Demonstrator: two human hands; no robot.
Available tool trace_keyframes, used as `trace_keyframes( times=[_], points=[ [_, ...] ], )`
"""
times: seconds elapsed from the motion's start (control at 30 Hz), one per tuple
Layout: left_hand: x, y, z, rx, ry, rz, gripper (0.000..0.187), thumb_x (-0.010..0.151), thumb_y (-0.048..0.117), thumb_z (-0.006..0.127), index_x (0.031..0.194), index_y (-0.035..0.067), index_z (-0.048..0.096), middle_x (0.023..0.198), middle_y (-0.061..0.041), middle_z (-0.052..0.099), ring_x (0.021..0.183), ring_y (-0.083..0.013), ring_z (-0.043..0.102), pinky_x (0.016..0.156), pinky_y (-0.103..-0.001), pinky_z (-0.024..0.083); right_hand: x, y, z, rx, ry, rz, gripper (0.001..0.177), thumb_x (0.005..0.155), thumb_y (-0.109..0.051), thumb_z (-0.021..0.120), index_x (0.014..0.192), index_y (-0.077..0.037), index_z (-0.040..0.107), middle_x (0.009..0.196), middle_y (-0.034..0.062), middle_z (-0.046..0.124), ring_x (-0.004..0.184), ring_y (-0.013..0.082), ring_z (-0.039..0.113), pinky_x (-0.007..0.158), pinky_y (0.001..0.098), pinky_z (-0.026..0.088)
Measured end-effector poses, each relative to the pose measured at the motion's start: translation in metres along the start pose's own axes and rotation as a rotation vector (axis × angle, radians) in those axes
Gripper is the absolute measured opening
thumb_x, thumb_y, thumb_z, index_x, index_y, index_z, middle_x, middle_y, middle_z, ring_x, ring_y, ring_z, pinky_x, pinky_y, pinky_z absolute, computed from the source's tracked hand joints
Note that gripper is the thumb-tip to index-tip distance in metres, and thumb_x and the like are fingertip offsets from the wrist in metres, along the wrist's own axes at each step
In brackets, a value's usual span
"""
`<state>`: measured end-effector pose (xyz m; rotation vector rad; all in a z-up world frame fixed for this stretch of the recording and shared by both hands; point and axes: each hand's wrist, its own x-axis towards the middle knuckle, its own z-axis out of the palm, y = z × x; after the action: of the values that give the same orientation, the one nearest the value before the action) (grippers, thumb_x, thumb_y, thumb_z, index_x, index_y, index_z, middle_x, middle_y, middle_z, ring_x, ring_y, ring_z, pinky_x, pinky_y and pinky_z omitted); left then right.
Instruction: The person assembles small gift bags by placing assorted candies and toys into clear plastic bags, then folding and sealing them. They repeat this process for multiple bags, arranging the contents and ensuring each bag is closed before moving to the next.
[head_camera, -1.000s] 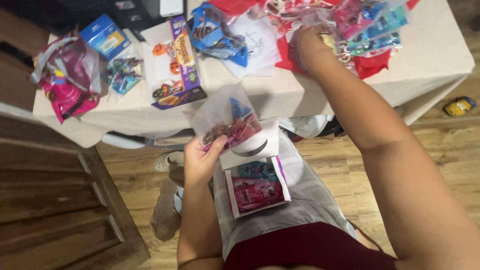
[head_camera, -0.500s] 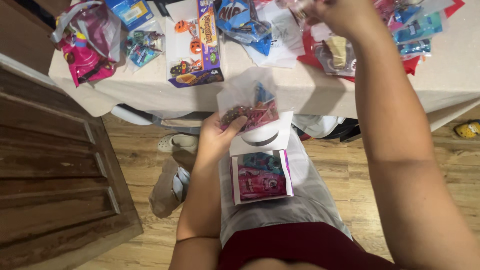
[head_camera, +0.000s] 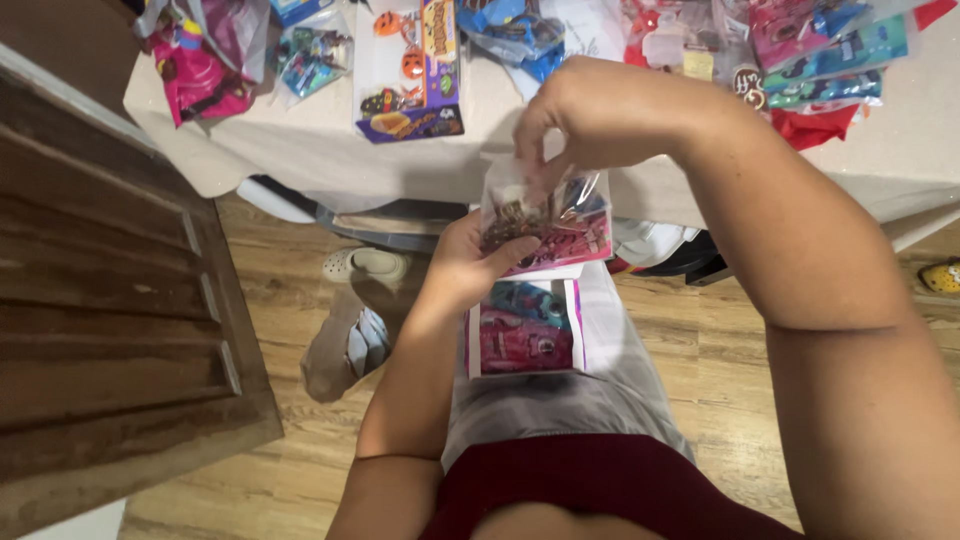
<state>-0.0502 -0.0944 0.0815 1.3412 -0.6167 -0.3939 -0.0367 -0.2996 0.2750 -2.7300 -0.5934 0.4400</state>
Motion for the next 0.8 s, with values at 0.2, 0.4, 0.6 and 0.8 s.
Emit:
trace_keyframes(
  times=[0.2,0.4,0.6,0.8],
  points=[
    [-0.022,0.012,0.007,-0.183,0.054,-0.058,0.035,0.094,0.002,0.076,0.127,-0.003,0.065,0.115,-0.005,0.075,0.103,-0.0125,0.068,0.094,-0.03,0.055,-0.054,0.001,-0.009,0.35,0.377,-0.479,0.026,0.094,-0.006,0.059,0.118,0.0,0.064,0.123,0.0125,0.066,0.119,0.0218,0.062,0.102,0.037,0.048],
    [-0.048,0.044,0.025,-0.22,0.045,0.151,0.044,0.095,0.005,0.076,0.135,-0.001,0.058,0.123,-0.005,0.07,0.114,-0.0112,0.065,0.104,-0.027,0.052,-0.079,0.003,0.083,0.896,0.585,-0.173,0.032,0.099,0.008,0.074,0.128,0.003,0.063,0.111,0.0108,0.068,0.105,0.0141,0.071,0.089,0.0264,0.06],
    [-0.074,0.073,0.051,-0.167,0.296,0.163,0.028,0.102,0.012,0.067,0.124,-0.006,0.069,0.113,-0.011,0.077,0.103,-0.014,0.072,0.093,-0.026,0.056,-0.116,-0.016,0.118,0.904,0.753,-0.179,0.029,0.105,0.007,0.073,0.133,0.005,0.064,0.11,0.008,0.074,0.096,0.0122,0.072,0.088,0.0259,0.061],
    [-0.078,0.088,0.054,-0.152,0.402,0.255,0.02,0.101,0.008,0.071,0.11,-0.01,0.071,0.098,-0.013,0.076,0.088,-0.0139,0.071,0.08,-0.025,0.056,-0.124,-0.041,0.121,0.936,0.809,-0.172,0.039,0.098,0.003,0.065,0.136,0.003,0.055,0.102,0.0062,0.074,0.093,0.0067,0.07,0.084,0.018,0.057]
  ],
)
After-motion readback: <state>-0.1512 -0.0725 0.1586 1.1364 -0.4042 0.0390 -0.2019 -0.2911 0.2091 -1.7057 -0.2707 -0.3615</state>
